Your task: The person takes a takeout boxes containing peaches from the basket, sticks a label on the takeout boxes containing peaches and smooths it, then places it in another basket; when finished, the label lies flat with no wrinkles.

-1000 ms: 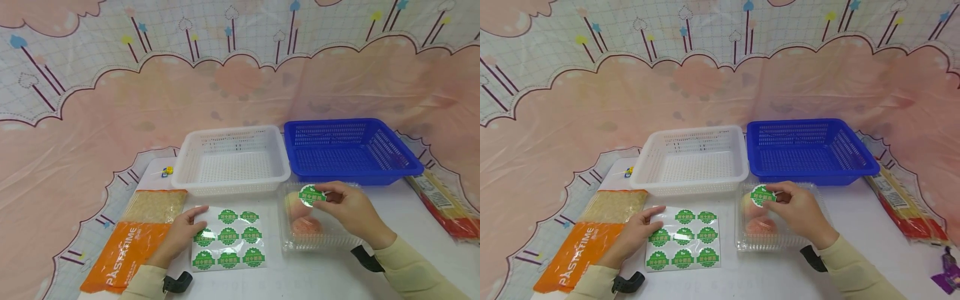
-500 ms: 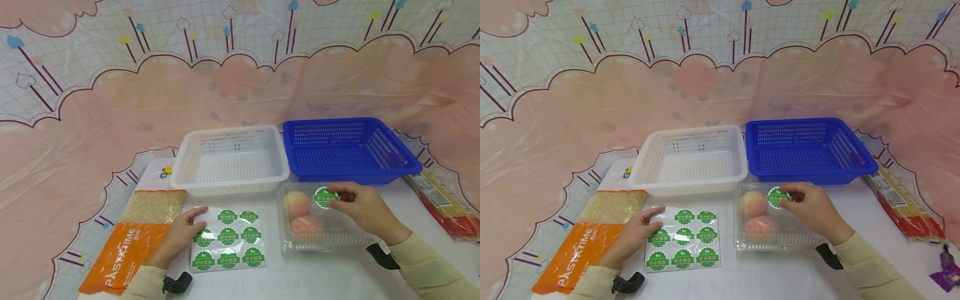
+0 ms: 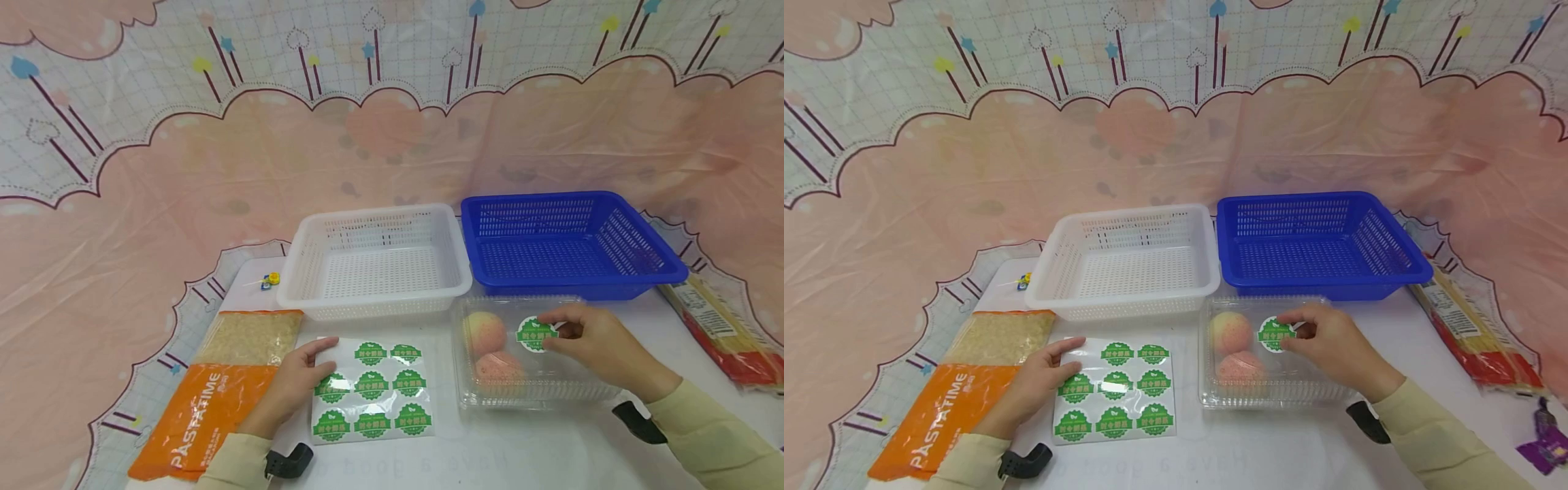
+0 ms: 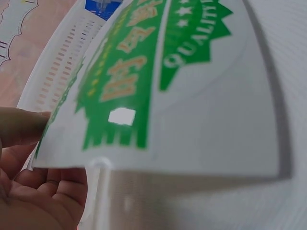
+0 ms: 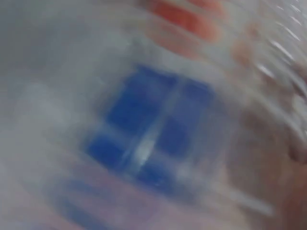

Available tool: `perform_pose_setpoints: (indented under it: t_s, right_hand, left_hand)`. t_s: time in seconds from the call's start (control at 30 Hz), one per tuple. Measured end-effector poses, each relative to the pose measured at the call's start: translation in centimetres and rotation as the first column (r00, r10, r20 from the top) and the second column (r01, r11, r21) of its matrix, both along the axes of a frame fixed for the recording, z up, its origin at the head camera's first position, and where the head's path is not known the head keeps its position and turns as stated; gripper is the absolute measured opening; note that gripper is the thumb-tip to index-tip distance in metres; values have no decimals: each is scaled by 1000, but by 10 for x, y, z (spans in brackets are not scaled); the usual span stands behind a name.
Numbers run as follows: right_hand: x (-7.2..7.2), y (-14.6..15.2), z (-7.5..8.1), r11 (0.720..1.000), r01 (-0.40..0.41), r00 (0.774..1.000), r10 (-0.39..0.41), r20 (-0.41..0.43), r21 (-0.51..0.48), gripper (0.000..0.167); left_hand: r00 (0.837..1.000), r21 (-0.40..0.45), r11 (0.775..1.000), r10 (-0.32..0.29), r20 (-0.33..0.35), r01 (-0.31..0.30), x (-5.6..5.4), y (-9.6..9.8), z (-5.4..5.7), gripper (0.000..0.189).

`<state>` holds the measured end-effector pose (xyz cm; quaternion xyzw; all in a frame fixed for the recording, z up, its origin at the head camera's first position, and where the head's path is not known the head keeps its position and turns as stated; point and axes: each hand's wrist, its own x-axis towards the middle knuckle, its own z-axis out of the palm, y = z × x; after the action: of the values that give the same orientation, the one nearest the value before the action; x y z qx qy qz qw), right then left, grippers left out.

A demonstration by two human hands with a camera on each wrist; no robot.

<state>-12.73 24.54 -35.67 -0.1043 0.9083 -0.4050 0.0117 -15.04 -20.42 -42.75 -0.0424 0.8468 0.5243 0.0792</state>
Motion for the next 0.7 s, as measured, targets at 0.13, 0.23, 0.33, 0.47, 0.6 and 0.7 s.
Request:
perform_pose_setpoints:
  t_s: [0.13, 0.23, 0.33, 0.47, 0.6, 0.7]
  right_hand:
    - [0, 0, -6, 1000, 2, 1000, -1, -28, 21, 34]
    - [-1, -1, -10, 999, 8, 998, -4, -64, 54, 34]
    - [-2, -3, -13, 997, 8, 996, -1, -89, 73, 35]
    - [-3, -4, -16, 996, 9, 995, -1, -97, 84, 35]
    - [-2, -5, -19, 995, 23, 994, -13, -104, 95, 36]
    - [-1, -6, -20, 993, 32, 994, -21, -103, 110, 37]
  left_hand:
    - [1000, -18, 1000, -9, 2, 9, -1, 0, 0, 43]
    - [1000, -6, 1000, -6, 9, 6, -1, 0, -1, 43]
    - [1000, -1, 1000, -3, 13, 3, -1, 0, -1, 43]
    - [1000, -13, 1000, -5, 16, 5, -1, 0, -1, 43]
    - [1000, -18, 1000, -7, 18, 7, -2, 0, -3, 43]
    - [1000, -22, 1000, -8, 20, 8, -2, 0, -3, 43]
